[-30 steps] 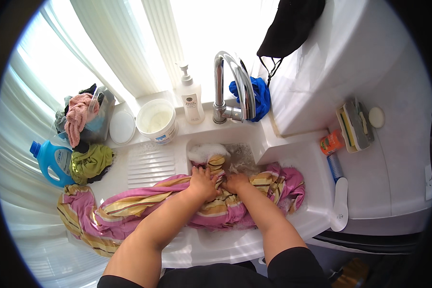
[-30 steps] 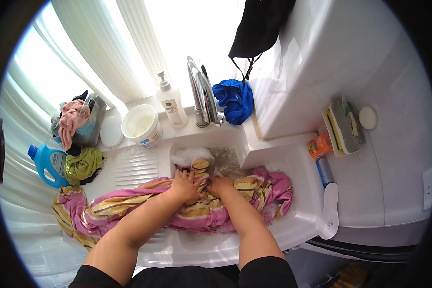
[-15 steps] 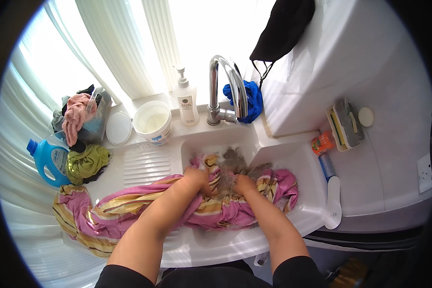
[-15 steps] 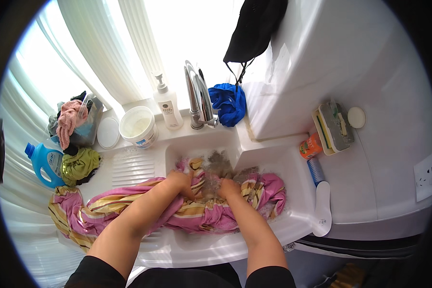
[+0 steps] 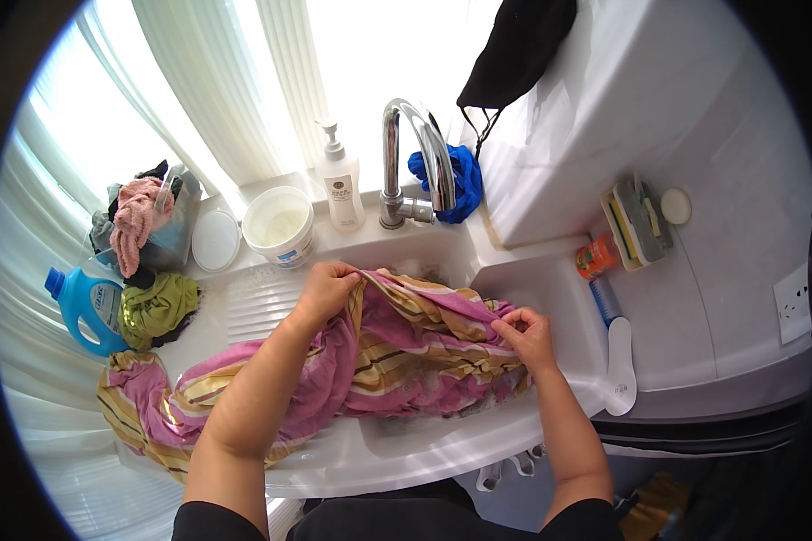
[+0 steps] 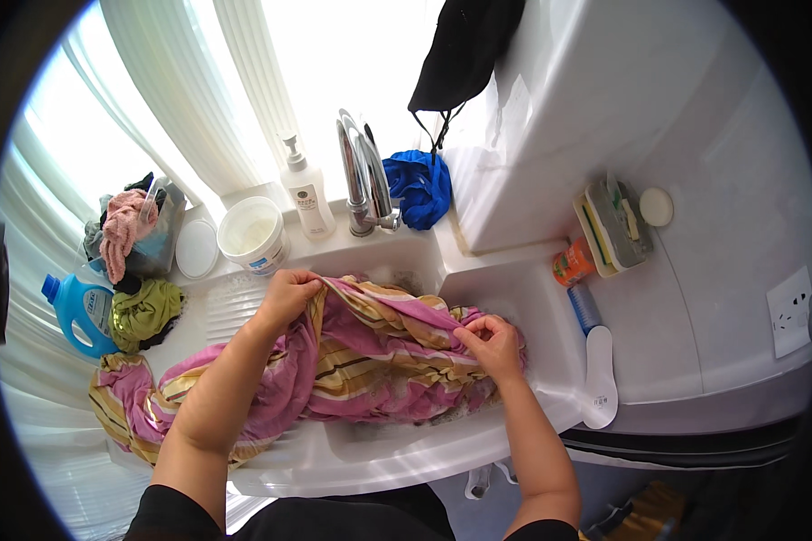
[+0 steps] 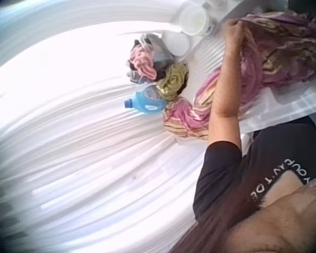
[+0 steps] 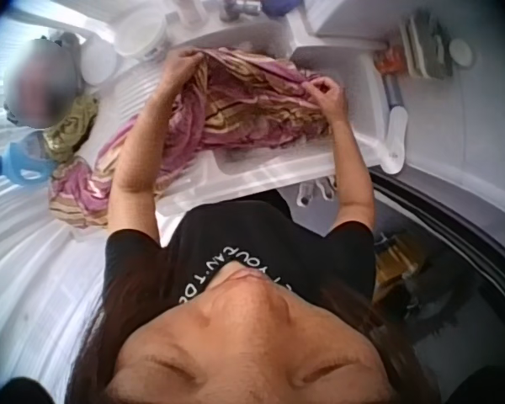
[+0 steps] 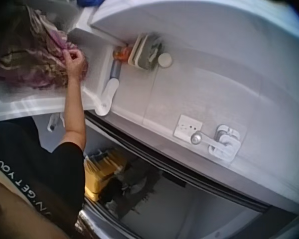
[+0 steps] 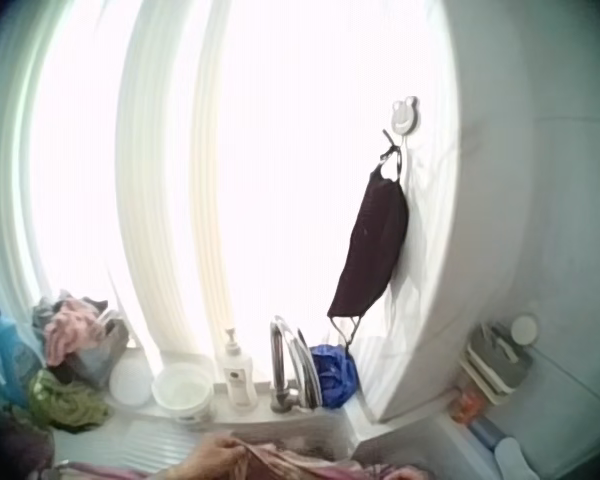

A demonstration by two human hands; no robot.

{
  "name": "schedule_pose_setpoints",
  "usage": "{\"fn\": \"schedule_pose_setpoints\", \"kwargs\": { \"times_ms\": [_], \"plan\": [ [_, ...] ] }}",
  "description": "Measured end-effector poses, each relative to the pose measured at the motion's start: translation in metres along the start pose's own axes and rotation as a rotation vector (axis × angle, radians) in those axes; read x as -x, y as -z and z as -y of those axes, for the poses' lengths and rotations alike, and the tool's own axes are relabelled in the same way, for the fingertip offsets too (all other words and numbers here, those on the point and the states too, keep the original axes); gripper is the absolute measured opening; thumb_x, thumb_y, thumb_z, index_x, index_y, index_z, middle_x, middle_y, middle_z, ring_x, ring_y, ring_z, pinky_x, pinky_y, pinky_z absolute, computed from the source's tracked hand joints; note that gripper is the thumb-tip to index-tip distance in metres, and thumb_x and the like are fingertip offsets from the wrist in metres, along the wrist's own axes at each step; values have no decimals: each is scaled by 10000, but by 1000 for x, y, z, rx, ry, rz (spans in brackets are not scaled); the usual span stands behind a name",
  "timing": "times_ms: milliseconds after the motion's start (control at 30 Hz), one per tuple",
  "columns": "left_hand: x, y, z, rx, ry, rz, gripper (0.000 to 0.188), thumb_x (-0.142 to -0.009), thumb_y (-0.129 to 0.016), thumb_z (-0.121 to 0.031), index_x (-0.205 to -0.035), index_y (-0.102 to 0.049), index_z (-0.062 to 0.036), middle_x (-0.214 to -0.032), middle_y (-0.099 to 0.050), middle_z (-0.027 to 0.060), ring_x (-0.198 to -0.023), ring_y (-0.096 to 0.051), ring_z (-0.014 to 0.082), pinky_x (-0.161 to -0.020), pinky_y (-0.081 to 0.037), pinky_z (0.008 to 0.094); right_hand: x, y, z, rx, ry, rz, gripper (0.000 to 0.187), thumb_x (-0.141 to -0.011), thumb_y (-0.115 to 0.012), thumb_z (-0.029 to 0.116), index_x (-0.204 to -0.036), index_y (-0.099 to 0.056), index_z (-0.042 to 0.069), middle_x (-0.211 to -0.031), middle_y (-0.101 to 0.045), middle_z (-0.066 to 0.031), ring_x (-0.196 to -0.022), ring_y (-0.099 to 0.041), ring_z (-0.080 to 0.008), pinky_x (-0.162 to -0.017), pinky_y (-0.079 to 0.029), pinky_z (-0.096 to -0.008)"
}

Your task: The person washes a patterned cloth by hand in a sink filled with soapy water, scrubbing it repeatedly and turning it over in the basin.

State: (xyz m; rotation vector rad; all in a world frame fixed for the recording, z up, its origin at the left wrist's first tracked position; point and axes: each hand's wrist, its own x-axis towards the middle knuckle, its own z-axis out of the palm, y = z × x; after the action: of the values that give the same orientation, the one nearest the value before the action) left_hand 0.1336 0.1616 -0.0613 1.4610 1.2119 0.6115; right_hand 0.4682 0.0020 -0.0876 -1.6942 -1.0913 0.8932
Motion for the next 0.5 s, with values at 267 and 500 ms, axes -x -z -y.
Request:
{"fn": "schedule_pose_setpoints", "kwargs": {
  "times_ms": [267, 500],
  "plan": [
    [78, 18, -27, -1221, 71, 163, 1254, -522, -741, -777, -1475, -315, -82, -1272, -538, 271, -1151, -553, 426, -983, -398, 587, -42, -104, 11, 904, 227, 392, 1003, -685, -834, 328, -1499, -252, 267, -1357, -469, -200, -1201, -508, -395, -967, -467, -454],
    [144, 22, -22, -1210, -67, 248, 1084, -554, -750, -672, -1380, -440, -42, -978, -676, 182, -895, -670, 359, -774, -511, 507, -76, -195, -53, 1228, 7, 565, 819, -696, -770, 487, -1413, -415, 315, -1473, -381, -166, -1258, -483, -391, -1012, -416, -553]
  ]
}}
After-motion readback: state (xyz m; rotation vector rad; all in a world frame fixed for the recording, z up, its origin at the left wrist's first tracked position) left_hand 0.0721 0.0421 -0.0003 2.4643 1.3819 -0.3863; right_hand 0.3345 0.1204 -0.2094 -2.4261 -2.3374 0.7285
